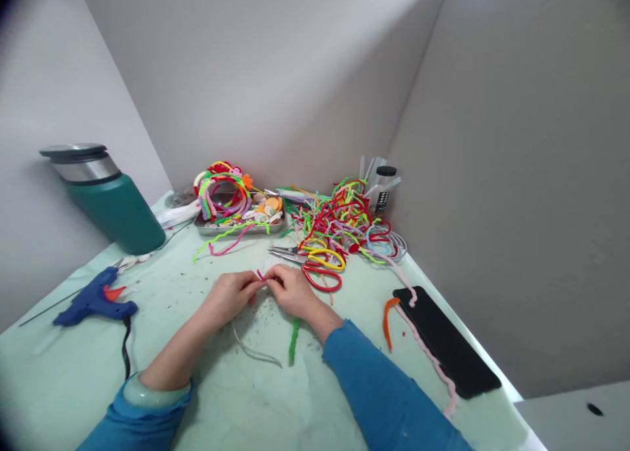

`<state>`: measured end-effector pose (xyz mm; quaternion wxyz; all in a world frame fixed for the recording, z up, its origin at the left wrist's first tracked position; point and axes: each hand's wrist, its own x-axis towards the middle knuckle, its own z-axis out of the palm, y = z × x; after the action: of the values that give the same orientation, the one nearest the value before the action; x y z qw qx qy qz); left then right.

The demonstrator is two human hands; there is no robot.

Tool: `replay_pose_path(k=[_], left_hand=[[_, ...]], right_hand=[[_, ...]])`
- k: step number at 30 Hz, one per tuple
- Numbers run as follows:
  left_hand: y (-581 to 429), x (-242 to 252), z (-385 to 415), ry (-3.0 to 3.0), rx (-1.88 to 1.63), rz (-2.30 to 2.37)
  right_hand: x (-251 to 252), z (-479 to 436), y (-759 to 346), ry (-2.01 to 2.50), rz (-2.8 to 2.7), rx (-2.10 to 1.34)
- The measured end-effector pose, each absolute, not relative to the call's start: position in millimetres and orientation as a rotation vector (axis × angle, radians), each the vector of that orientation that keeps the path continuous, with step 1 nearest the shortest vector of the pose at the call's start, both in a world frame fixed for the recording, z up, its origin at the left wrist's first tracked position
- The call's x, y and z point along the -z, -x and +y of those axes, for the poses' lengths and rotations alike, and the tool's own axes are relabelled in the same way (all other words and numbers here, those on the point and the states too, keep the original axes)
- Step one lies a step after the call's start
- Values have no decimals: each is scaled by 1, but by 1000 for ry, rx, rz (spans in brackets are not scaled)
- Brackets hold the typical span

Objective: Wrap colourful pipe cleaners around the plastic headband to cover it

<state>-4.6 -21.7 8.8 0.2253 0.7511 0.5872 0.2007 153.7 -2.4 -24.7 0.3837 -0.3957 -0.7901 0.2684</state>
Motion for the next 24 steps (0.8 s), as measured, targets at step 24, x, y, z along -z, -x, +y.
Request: replay_pose_path(k=[24], left_hand=[[1,-3,-18,-1959,-687,1744]], right_hand=[[26,-5,-150,1073,-1976,-575]])
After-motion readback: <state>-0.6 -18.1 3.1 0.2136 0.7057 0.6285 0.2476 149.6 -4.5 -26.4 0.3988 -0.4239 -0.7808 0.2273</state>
